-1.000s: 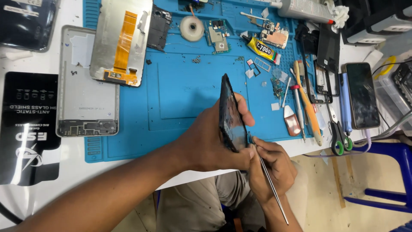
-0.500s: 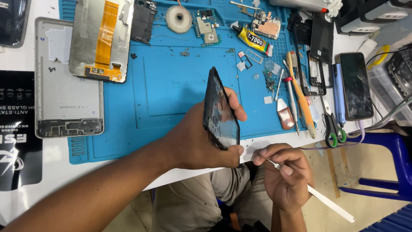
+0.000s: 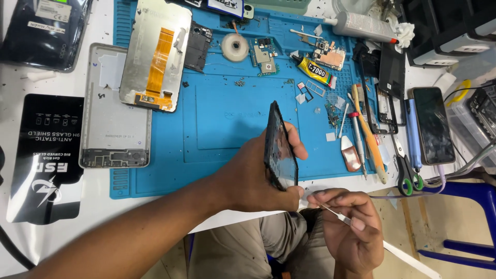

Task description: Cleaning adhesive residue from a smartphone frame using tweezers

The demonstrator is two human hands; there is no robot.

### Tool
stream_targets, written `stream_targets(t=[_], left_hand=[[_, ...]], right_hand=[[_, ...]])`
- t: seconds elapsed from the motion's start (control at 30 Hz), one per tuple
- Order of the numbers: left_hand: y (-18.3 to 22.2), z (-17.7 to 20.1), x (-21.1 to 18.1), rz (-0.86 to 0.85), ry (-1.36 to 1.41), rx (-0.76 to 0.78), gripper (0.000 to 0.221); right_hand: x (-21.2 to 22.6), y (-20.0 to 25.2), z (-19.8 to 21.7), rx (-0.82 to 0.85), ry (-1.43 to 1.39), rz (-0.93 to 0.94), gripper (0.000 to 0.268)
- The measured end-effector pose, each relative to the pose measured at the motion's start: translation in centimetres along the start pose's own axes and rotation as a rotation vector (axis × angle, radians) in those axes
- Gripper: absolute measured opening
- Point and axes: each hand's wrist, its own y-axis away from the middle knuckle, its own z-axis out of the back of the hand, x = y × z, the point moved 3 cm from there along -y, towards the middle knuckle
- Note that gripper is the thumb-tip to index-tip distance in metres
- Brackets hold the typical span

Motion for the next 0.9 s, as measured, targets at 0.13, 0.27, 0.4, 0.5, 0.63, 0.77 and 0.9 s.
stream_targets(t=[0.13,0.27,0.4,0.5,0.63,0.77,0.9], left_hand=[[0.1,-0.1,0.2,-0.023,0.009,0.007,0.062],[0.0,-0.2,-0.1,-0.018,0.098,0.035,0.058],[0.3,-0.5,0.1,-0.057,0.282,0.092,0.059],[0.2,-0.4,-0.3,-0.062,0.351,0.129,0.051],[0.3,-0.1,-0.3,-0.103,0.499,0.183,0.045],[0.6,-0.3,-0.2,-0.092,0.631,0.228,0.049],[0.8,-0.8,0.7,-0.027,0.708,0.250,0.050]], right_hand=[[0.7,-0.2,-0.6,0.005,0.033,-0.012,0.031],[0.6,-0.1,-0.2,0.031,0.056,-0.015,0.031],[0.4,0.2,1.1,-0.157,0.146,0.084,0.036],[1.0,-1.0,-0.4,-0.267,0.158,-0.068,0.015],[0.3,-1.7,-0.1,-0.234,0.273,-0.245,0.034],[0.0,-1.9,-0.4,-0.240,0.533,-0.290,0.035],[0.0,-2.4,-0.8,-0.241,0.557,-0.300,0.015]])
